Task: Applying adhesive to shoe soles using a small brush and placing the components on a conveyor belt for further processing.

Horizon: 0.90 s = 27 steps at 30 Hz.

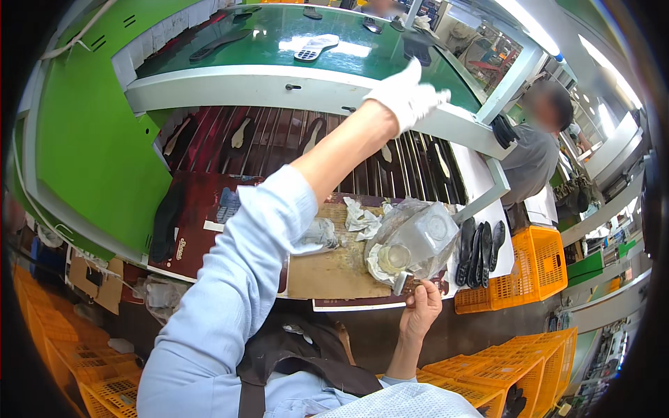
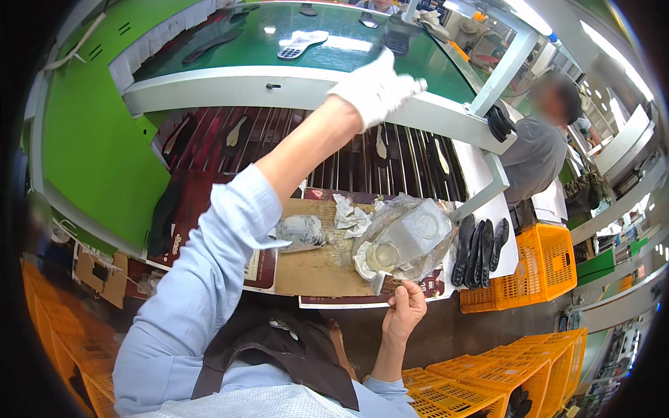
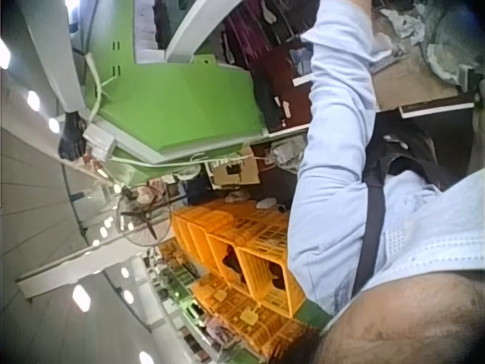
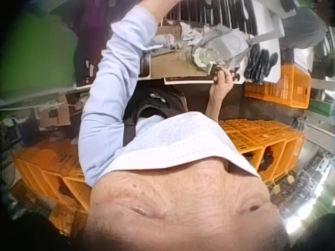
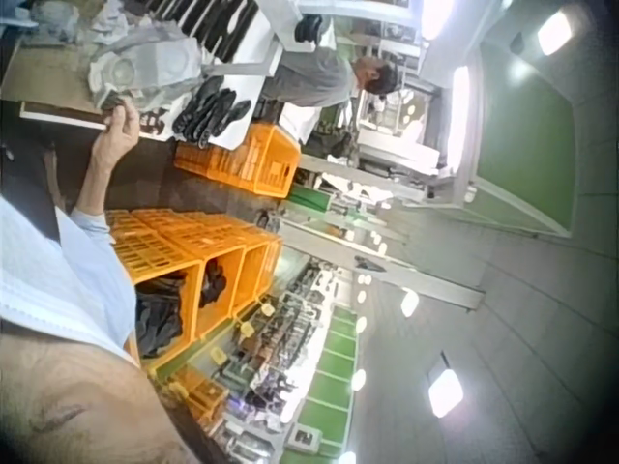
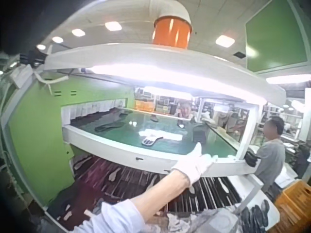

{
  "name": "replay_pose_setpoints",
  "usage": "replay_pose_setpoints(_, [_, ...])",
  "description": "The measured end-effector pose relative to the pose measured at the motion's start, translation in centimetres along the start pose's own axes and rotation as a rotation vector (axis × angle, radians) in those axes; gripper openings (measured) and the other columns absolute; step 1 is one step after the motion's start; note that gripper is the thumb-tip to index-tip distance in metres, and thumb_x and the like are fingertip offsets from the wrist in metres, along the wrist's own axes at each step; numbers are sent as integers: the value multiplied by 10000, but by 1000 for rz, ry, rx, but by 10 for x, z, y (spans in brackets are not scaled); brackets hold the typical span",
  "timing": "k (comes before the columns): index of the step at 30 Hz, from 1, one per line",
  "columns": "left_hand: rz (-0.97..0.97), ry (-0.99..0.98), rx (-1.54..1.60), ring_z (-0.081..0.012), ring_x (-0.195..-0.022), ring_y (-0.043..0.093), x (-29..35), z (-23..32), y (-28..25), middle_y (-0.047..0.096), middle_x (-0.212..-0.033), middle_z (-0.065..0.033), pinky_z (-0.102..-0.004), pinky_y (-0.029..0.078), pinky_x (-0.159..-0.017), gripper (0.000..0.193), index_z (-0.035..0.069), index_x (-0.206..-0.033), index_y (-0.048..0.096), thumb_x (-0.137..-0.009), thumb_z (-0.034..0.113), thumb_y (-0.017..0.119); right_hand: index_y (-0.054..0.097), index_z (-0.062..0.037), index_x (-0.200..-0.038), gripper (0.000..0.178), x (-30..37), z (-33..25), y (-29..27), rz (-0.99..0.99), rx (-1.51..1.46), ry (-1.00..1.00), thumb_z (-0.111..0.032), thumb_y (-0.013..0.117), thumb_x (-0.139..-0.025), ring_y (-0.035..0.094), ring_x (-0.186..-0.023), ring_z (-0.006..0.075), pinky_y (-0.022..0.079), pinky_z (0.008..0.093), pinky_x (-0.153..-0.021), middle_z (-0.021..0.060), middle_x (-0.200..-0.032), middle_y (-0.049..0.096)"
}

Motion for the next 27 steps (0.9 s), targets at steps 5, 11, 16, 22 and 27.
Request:
replay_pose_setpoints(5, [346, -600, -3, -208, -727, 639, 53, -121, -34, 642, -860, -112, -307, 548, -609, 259, 21, -1041, 634, -928, 254, 631, 634, 11, -1026, 137, 3, 5, -12, 47, 31, 3, -12, 653, -892, 519, -595, 77, 420, 187, -542, 20, -782, 613])
replay_pose_setpoints(11, [323, 384, -1435, -356, -936, 627, 51, 39, -61, 672, -1016, -176, -378, 495, -886, 315, 22, -1124, 627, -900, 237, 577, 642, 37, -1013, 149, 5, 20, -2, -8, 95, 1, 6, 670, -870, 532, -617, 62, 419, 180, -563, 20, -776, 619])
replay_pose_setpoints(16, [690, 139, -2099, -343, -1005, 638, 57, 127, -134, 666, -1049, -193, -429, 498, -892, 594, 29, -1203, 554, -846, 503, 581, 648, 40, -1012, 149, 7, 28, 12, -50, 179, 7, 31, 661, -864, 533, -629, 62, 423, 182, -573, 18, -784, 616])
replay_pose_setpoints(22, [646, -189, -2143, -328, -1087, 636, 53, 120, -173, 655, -1164, -169, -415, 502, -907, 694, 95, -1287, 512, -895, 654, 392, 649, 42, -1014, 148, 10, 34, 20, -80, 193, 28, 45, 649, -866, 533, -636, 63, 427, 191, -575, 18, -792, 612])
replay_pose_setpoints(27, [522, -542, -1853, -350, -1253, 504, 57, 102, -194, 470, -1397, -234, -424, 410, -1031, 590, 146, -1361, 490, -922, 529, 404, 632, 51, -1051, 174, 15, 33, 32, -123, 184, 13, 51, 623, -877, 537, -652, 69, 431, 194, -593, 28, -806, 617])
Point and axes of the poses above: each hand's wrist, its own x-axis away from the middle knuckle, its own y-axis out of the palm, z = x × y, the point moved 10 cm from there along -x, towards the middle knuckle
